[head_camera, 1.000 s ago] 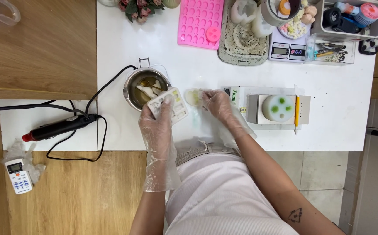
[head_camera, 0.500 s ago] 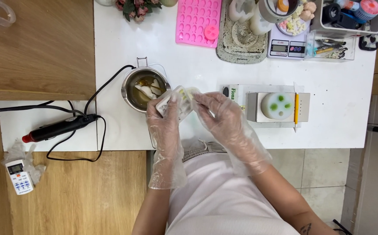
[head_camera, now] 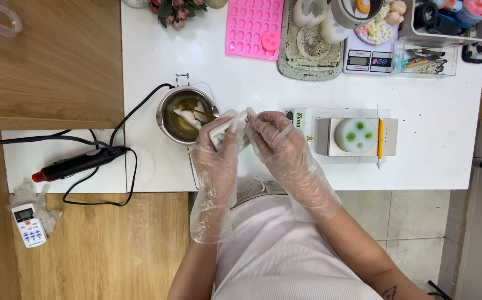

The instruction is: Extracting small wax shapes from a silicone mold and placing them onto a scale.

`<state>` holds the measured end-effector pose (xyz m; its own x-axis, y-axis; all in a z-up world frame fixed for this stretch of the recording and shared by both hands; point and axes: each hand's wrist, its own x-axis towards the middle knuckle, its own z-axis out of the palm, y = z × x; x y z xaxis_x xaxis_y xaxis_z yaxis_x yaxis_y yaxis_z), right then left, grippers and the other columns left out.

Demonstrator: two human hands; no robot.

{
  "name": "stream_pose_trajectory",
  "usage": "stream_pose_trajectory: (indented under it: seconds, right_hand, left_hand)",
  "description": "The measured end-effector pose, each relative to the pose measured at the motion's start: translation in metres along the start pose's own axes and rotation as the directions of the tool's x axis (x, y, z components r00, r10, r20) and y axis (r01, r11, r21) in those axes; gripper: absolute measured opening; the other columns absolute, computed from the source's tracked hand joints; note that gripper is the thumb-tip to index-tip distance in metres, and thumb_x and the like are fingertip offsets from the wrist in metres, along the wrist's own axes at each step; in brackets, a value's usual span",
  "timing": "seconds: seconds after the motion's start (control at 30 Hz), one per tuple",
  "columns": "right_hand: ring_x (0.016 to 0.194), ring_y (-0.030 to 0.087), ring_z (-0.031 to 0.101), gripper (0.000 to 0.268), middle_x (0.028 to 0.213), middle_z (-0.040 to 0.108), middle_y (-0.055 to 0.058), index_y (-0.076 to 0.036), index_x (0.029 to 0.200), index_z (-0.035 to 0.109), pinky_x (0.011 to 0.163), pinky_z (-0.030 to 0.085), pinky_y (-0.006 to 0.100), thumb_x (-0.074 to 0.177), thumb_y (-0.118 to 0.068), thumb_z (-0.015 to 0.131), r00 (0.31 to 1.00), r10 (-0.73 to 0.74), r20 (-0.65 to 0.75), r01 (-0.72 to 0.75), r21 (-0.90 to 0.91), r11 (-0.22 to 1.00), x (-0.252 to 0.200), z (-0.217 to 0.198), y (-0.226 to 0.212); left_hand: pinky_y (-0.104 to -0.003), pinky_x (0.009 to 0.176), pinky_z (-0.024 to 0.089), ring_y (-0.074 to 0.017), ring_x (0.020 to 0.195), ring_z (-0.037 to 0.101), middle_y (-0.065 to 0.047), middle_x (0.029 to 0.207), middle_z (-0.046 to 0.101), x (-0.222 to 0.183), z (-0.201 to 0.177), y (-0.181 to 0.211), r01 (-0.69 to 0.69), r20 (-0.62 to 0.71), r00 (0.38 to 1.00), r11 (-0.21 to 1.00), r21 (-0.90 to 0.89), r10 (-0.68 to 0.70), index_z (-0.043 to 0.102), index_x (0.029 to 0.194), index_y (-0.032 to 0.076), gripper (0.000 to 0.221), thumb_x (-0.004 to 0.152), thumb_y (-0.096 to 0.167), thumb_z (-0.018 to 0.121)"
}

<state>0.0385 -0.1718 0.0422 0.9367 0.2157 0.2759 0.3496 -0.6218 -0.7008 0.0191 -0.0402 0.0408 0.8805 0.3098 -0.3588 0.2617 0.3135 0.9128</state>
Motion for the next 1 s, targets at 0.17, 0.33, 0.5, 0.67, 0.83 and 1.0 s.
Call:
stream_pose_trajectory:
  seconds: [0.17, 0.33, 0.5, 0.67, 0.83, 1.0]
  right_hand:
    - [0.084, 0.026, 0.076, 0.024, 0.107, 0.071, 0.017, 0.002, 0.113, 0.073, 0.069, 0.062, 0.031, 0.09, -0.001, 0.079, 0.999, 0.007, -0.041, -0.008, -0.021, 1.0, 0.0, 0.001, 0.004]
    - [0.084, 0.026, 0.076, 0.022, 0.107, 0.071, 0.018, 0.003, 0.108, 0.073, 0.069, 0.062, 0.031, 0.087, -0.002, 0.08, 0.995, -0.004, -0.101, -0.002, -0.06, 0.998, -0.006, 0.014, 0.017]
    - [0.083, 0.025, 0.074, 0.021, 0.106, 0.071, 0.015, 0.002, 0.105, 0.072, 0.068, 0.061, 0.032, 0.086, -0.002, 0.081, 0.98, -0.093, -0.174, 0.071, -0.129, 0.989, -0.015, 0.032, 0.037]
    - [0.085, 0.027, 0.072, 0.022, 0.105, 0.071, 0.014, 0.001, 0.102, 0.071, 0.068, 0.059, 0.034, 0.083, -0.001, 0.081, 0.962, -0.16, -0.22, 0.118, -0.193, 0.974, -0.022, 0.039, 0.049]
    - [0.084, 0.028, 0.072, 0.022, 0.103, 0.071, 0.013, -0.001, 0.1, 0.07, 0.067, 0.059, 0.035, 0.081, -0.001, 0.08, 0.958, -0.158, -0.239, 0.116, -0.183, 0.976, -0.022, 0.041, 0.052]
    - [0.08, 0.026, 0.073, 0.023, 0.102, 0.072, 0.014, 0.0, 0.102, 0.071, 0.063, 0.06, 0.033, 0.08, -0.003, 0.079, 0.982, -0.1, -0.162, 0.076, -0.149, 0.986, -0.019, 0.041, 0.057]
  left_hand:
    - [-0.026, 0.086, 0.061, -0.0131, 0.1, 0.071, -0.01, 0.115, 0.075, 0.003, -0.005, -0.009, -0.141, 0.046, 0.99, 0.974, 0.179, 0.135, 0.07, 0.116, 0.001, 0.03, 0.097, 0.024, 0.073]
    - [-0.025, 0.078, 0.06, -0.0121, 0.095, 0.07, -0.009, 0.112, 0.076, 0.005, -0.004, -0.007, -0.024, 0.04, 0.999, 0.983, 0.184, 0.017, 0.07, 0.115, 0.005, 0.029, 0.094, 0.024, 0.073]
    - [-0.026, 0.071, 0.061, -0.0131, 0.089, 0.07, -0.009, 0.111, 0.076, 0.009, -0.005, -0.015, -0.036, 0.024, 0.999, 0.979, 0.201, 0.032, 0.072, 0.114, 0.006, 0.026, 0.092, 0.019, 0.073]
    - [-0.025, 0.068, 0.062, -0.0125, 0.085, 0.072, -0.007, 0.112, 0.077, 0.009, -0.002, -0.009, -0.063, 0.052, 0.997, 0.957, 0.284, 0.05, 0.071, 0.115, 0.009, 0.025, 0.091, 0.016, 0.071]
    - [-0.028, 0.066, 0.065, -0.0143, 0.085, 0.075, -0.007, 0.108, 0.078, 0.018, -0.006, -0.036, 0.009, -0.037, 0.999, 0.947, 0.321, 0.003, 0.073, 0.112, 0.011, 0.025, 0.087, 0.013, 0.071]
    - [-0.028, 0.07, 0.063, -0.0147, 0.086, 0.074, -0.008, 0.105, 0.079, 0.016, -0.001, -0.037, 0.006, -0.079, 0.997, 0.949, 0.314, 0.02, 0.074, 0.108, 0.009, 0.023, 0.086, 0.012, 0.074]
